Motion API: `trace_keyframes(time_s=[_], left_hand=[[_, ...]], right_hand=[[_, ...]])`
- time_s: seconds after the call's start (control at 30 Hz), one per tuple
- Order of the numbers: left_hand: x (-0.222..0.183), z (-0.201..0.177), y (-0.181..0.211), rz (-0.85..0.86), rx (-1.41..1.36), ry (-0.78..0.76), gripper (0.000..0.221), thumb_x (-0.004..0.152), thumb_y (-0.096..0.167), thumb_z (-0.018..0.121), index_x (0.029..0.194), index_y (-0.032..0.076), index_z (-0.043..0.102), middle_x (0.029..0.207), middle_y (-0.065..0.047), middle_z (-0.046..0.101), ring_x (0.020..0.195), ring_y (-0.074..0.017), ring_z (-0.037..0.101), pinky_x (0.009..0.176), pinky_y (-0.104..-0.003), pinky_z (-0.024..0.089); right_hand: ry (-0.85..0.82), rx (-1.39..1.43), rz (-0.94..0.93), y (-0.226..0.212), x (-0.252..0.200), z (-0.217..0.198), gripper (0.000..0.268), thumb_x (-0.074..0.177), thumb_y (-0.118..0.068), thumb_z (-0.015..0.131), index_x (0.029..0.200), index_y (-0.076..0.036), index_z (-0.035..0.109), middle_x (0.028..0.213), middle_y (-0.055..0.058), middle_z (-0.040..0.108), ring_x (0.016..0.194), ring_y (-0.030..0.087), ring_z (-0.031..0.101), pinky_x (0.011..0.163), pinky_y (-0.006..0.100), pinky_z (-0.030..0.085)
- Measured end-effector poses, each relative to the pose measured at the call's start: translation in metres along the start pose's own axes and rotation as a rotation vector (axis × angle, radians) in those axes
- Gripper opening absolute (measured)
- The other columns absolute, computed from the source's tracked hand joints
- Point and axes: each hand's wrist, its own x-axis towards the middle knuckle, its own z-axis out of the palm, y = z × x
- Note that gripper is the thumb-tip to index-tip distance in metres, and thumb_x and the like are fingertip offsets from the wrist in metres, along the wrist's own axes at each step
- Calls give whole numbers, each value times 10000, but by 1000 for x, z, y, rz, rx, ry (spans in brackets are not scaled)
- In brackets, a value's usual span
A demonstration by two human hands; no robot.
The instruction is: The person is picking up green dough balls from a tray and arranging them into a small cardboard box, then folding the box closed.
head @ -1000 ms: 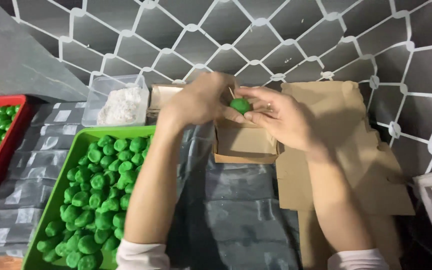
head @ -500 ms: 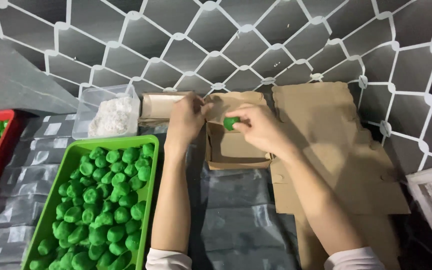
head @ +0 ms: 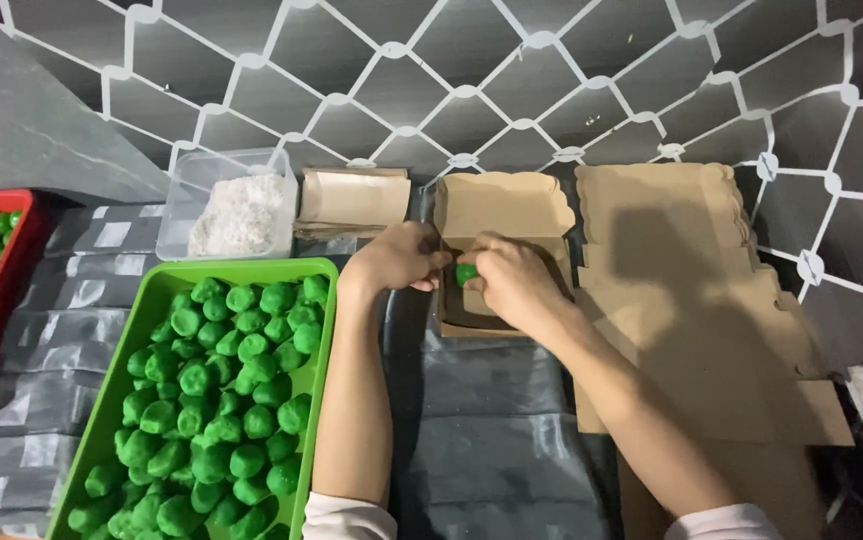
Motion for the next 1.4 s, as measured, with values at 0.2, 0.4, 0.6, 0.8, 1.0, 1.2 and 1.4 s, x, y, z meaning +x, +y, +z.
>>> trace_keyframes(time_s=[0.2,0.4,0.6,0.8,1.0,1.2,1.4], left_hand=[[-9,-5,6,14,25,-21,439,966,175,599,1337,-59,607,832,-155,760,653,-170,764,756,-298,619],[-10,-5,9,18,61,-25,420,965,186,594,1309,-53,624,791,-112,756,611,-139,749,747,-288,618],[-13,-7,10,31,118,-33,404,970,208,592,1292,-31,640,801,-104,768,623,-141,755,773,-293,608],[-9,-4,6,25,91,-32,413,965,229,624,1281,-36,650,809,-137,767,634,-175,761,753,-298,606],[-32,-8,26,-10,143,33,438,1005,313,597,1279,-20,672,810,-127,757,693,-194,773,787,-332,609],[-18,-10,11,-25,363,169,306,1007,233,607,1183,22,741,811,-133,760,743,-257,786,699,-359,624],[-46,-7,35,-26,347,152,261,982,187,627,1130,34,777,830,-154,776,838,-306,788,765,-404,624]], right_hand=[[-46,-251,32,-13,-6,-6,144,917,-125,667,854,-14,735,861,125,689,786,393,728,664,527,593],[-106,-130,45,-6,-4,-7,247,905,-116,624,665,-61,650,679,132,668,689,403,705,617,498,579],[-136,-121,76,-5,2,-8,221,917,-112,639,761,21,722,751,238,704,786,458,716,673,542,584],[-178,-51,220,-24,-8,-44,168,964,-78,614,1022,-43,768,925,170,751,979,366,722,826,455,587],[224,90,297,-17,-37,-132,94,939,-162,732,1006,-137,792,912,137,774,917,354,734,768,458,561],[191,127,268,-16,-41,-134,161,984,-103,652,983,-113,813,866,121,785,838,333,735,795,420,560],[-208,37,127,-24,-12,-78,252,925,-42,569,1018,-42,803,1023,137,775,995,360,720,880,455,568]])
